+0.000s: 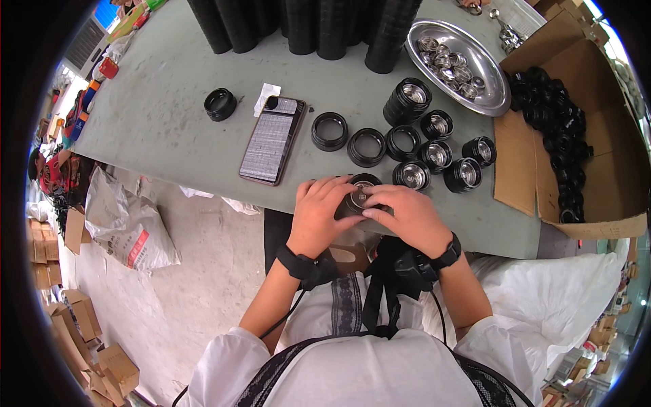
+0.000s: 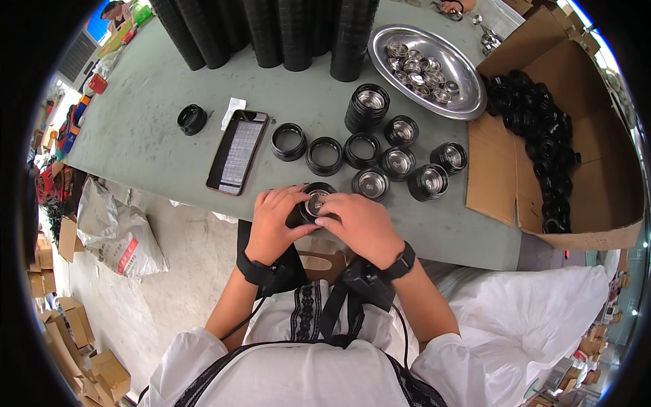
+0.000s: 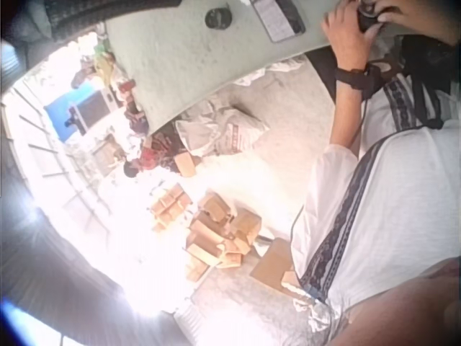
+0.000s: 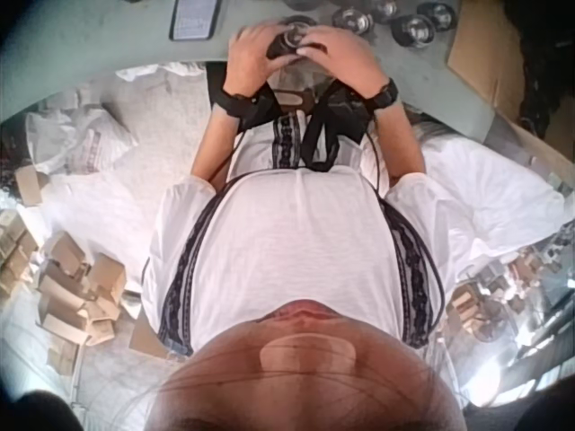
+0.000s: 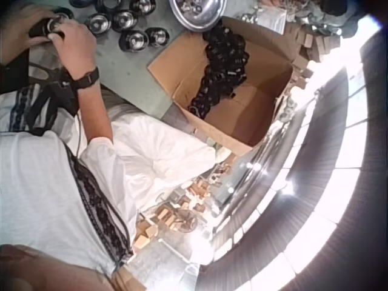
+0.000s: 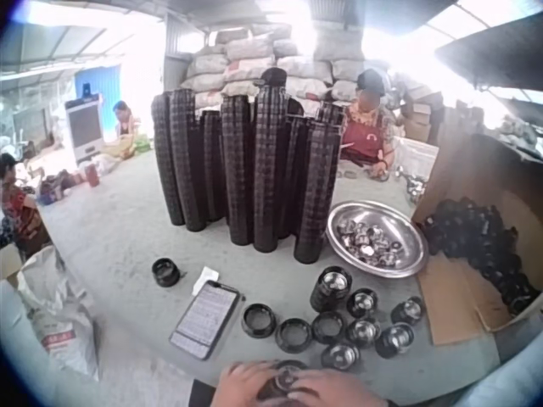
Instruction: Manually assemble flashlight components by inserting internal parts into black cylindrical housings and attaching caps.
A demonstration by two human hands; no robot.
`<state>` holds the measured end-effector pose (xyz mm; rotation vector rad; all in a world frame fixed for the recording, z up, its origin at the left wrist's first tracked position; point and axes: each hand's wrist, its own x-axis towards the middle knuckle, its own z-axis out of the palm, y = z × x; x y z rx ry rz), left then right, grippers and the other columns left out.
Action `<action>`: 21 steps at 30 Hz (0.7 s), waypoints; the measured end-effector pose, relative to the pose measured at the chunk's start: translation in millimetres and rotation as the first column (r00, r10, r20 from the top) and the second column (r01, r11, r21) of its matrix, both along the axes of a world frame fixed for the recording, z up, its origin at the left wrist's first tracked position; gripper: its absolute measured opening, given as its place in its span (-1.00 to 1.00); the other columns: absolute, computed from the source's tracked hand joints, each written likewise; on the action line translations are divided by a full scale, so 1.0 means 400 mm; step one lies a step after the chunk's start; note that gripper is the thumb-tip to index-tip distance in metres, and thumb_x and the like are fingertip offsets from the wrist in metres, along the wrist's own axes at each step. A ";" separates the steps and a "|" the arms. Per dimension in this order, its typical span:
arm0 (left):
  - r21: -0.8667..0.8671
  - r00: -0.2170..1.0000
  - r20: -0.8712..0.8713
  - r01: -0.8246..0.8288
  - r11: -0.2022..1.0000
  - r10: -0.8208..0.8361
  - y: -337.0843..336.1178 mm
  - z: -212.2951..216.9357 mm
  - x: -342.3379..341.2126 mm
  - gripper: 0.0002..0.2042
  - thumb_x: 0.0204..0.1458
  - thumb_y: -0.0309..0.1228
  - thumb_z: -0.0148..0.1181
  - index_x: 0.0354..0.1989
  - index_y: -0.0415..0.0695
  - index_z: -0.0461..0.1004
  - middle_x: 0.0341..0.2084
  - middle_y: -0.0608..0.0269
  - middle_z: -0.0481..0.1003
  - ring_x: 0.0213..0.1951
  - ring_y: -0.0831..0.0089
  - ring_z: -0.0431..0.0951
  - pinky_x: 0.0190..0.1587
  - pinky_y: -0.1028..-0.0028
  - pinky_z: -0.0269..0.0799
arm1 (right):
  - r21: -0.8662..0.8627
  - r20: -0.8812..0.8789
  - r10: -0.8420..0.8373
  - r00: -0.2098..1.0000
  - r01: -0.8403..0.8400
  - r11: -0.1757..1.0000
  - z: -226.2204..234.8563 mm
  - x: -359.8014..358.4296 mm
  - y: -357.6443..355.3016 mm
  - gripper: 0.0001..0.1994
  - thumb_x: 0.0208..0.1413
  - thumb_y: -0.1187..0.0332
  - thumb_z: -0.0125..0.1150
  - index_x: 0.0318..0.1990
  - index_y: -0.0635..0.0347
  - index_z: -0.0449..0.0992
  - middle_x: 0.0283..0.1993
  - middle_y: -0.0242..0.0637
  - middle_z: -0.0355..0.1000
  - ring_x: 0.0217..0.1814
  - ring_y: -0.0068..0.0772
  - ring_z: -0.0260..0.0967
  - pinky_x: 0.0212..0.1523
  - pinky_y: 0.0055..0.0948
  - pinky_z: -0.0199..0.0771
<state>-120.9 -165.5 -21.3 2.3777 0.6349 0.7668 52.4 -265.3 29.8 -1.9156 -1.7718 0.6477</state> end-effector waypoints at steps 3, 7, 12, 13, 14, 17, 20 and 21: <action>-0.010 1.000 0.022 0.009 1.000 -0.009 -0.007 0.004 0.008 -0.43 -0.37 -0.36 0.46 -0.06 -0.09 0.44 0.01 0.21 0.45 0.03 0.22 0.43 0.08 0.27 0.19 | -0.088 0.031 -0.026 0.999 0.029 0.996 0.023 -0.015 0.015 -0.81 0.04 0.26 0.21 -0.23 0.09 0.57 -0.02 -0.33 0.48 -0.14 -0.19 0.46 -0.17 -0.29 0.46; -0.031 0.999 0.032 0.012 0.999 -0.011 -0.014 0.009 0.023 -0.33 -0.38 -0.37 0.47 0.05 -0.10 0.38 -0.04 0.21 0.46 0.00 0.24 0.44 0.06 0.27 0.19 | 0.074 0.147 0.004 0.989 -0.015 0.997 0.017 -0.022 0.015 -0.88 0.00 0.31 0.19 -0.36 0.13 0.51 -0.27 -0.35 0.45 -0.28 -0.16 0.46 -0.32 -0.24 0.44; 0.005 0.998 0.047 -0.029 1.000 0.029 -0.020 -0.006 0.039 -0.28 -0.40 -0.33 0.46 0.08 -0.13 0.35 -0.06 0.21 0.47 -0.03 0.24 0.44 0.04 0.30 0.18 | 0.012 0.375 0.089 0.923 -0.101 0.995 0.029 -0.038 0.022 -0.92 0.00 0.36 0.19 -0.41 0.13 0.46 -0.31 -0.29 0.43 -0.33 -0.15 0.47 -0.41 -0.26 0.42; 0.014 0.997 0.062 -0.040 0.999 0.039 -0.019 -0.008 0.041 -0.28 -0.41 -0.32 0.46 0.08 -0.14 0.35 -0.07 0.21 0.47 -0.04 0.25 0.44 0.02 0.31 0.18 | 0.014 0.375 0.090 0.923 -0.102 0.995 0.032 -0.039 0.018 -0.92 0.00 0.36 0.19 -0.41 0.13 0.46 -0.31 -0.29 0.43 -0.33 -0.15 0.47 -0.41 -0.26 0.42; 0.016 0.997 0.061 -0.047 0.999 0.046 -0.020 -0.008 0.042 -0.28 -0.41 -0.32 0.46 0.08 -0.14 0.35 -0.07 0.21 0.47 -0.04 0.25 0.44 0.02 0.31 0.18 | 0.139 0.265 0.010 0.964 -0.049 0.989 0.038 -0.038 0.010 -0.92 0.03 0.36 0.19 -0.37 0.15 0.47 -0.32 -0.27 0.43 -0.37 -0.21 0.46 -0.42 -0.31 0.41; 0.019 0.997 0.049 -0.066 0.998 0.065 -0.023 -0.004 0.043 -0.26 -0.42 -0.28 0.47 0.07 -0.14 0.36 -0.09 0.20 0.47 -0.06 0.24 0.45 0.01 0.31 0.17 | 0.263 -0.099 -0.167 0.981 0.188 0.946 0.068 -0.025 -0.007 -0.90 0.09 0.38 0.19 -0.29 0.19 0.48 -0.35 -0.29 0.44 -0.45 -0.37 0.42 -0.43 -0.45 0.38; -0.050 0.992 0.077 -0.094 0.994 0.098 -0.027 0.012 0.047 -0.41 -0.32 -0.26 0.42 -0.01 -0.13 0.43 -0.18 0.22 0.51 -0.13 0.25 0.45 -0.02 0.32 0.15 | 0.205 -0.437 -0.320 0.841 0.439 0.875 0.072 0.013 -0.044 -0.87 0.15 0.39 0.17 -0.21 0.25 0.49 -0.38 -0.35 0.45 -0.49 -0.56 0.34 -0.42 -0.58 0.34; -0.150 0.991 0.054 -0.117 0.982 0.126 -0.028 0.019 0.051 -0.55 -0.22 -0.23 0.37 -0.12 -0.13 0.48 -0.27 0.23 0.52 -0.17 0.27 0.45 -0.04 0.32 0.14 | 0.170 -0.536 -0.362 0.763 0.518 0.839 0.067 0.026 -0.057 -0.85 0.18 0.40 0.16 -0.17 0.27 0.49 -0.40 -0.38 0.45 -0.50 -0.64 0.30 -0.41 -0.64 0.32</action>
